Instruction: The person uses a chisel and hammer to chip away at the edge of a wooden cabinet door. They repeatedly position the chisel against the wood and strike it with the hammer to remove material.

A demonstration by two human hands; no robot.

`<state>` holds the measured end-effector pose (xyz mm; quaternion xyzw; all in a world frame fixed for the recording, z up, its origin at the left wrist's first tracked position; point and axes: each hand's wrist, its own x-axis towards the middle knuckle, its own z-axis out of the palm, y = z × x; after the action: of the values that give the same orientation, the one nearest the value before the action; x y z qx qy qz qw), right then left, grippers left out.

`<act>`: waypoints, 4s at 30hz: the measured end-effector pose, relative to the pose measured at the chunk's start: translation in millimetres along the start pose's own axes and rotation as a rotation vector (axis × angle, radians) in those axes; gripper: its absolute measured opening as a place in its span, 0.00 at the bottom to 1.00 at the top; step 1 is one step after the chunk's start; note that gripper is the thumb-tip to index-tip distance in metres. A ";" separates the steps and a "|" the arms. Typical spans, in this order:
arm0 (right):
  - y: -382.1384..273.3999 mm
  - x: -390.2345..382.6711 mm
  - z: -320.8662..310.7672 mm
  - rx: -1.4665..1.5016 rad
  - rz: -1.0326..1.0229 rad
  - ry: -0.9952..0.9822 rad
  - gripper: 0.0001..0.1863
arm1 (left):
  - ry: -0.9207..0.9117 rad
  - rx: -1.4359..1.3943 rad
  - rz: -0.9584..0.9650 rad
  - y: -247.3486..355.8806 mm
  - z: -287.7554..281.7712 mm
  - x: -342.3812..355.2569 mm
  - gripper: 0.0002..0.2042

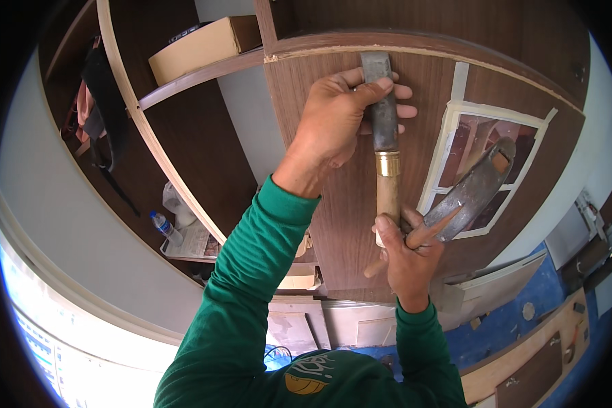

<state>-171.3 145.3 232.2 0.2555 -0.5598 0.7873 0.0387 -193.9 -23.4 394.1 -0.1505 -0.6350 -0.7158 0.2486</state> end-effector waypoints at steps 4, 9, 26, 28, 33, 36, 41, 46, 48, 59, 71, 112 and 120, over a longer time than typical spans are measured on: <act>0.5 -0.1 -2.0 -0.033 -0.009 -0.020 0.16 | 0.006 -0.010 -0.008 0.6 0.8 -0.2 0.15; -8.8 -4.1 2.5 -0.011 -0.053 -0.031 0.14 | -0.006 -0.028 -0.031 3.8 -2.5 1.8 0.15; -32.0 -16.7 10.4 0.028 -0.009 0.014 0.16 | -0.050 -0.064 -0.021 8.4 -5.9 7.0 0.17; -35.6 -17.1 9.1 0.022 -0.031 0.019 0.16 | -0.046 -0.071 -0.017 8.7 -4.9 6.6 0.17; -40.0 -14.4 -0.4 0.045 0.024 0.023 0.16 | -0.021 -0.075 -0.002 7.5 1.1 5.2 0.16; -38.4 -17.5 -1.9 0.133 0.002 0.040 0.16 | -0.018 -0.069 -0.002 8.2 0.0 6.2 0.16; -5.2 -41.0 -16.6 0.189 -0.136 0.073 0.14 | -0.026 -0.054 -0.011 11.0 -0.2 5.7 0.17; 40.5 -79.8 -34.1 -0.043 -0.079 0.193 0.09 | -0.040 -0.048 -0.020 14.9 -0.4 5.6 0.19; 43.8 -79.9 -39.1 -0.284 -0.201 0.127 0.08 | -0.024 -0.031 -0.013 17.2 -1.0 3.5 0.19; 156.1 -71.1 -43.8 -0.258 -0.261 0.101 0.11 | -0.035 -0.031 -0.039 22.0 1.8 6.4 0.18; 159.1 -71.2 -37.3 -0.522 -0.533 0.022 0.11 | -0.013 -0.027 -0.049 25.4 4.9 6.0 0.16; 103.7 -88.5 -43.8 0.028 -0.007 0.131 0.18 | -0.066 -0.072 -0.079 -64.6 35.5 -104.3 0.15; 84.0 -91.3 -72.6 0.070 0.025 0.008 0.17 | 0.196 1.040 0.621 10.9 5.7 -63.8 0.20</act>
<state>-147.4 200.1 101.5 0.2465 -0.5348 0.8079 0.0223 -135.5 -8.1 370.2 -0.1207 -0.8018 -0.2166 0.5437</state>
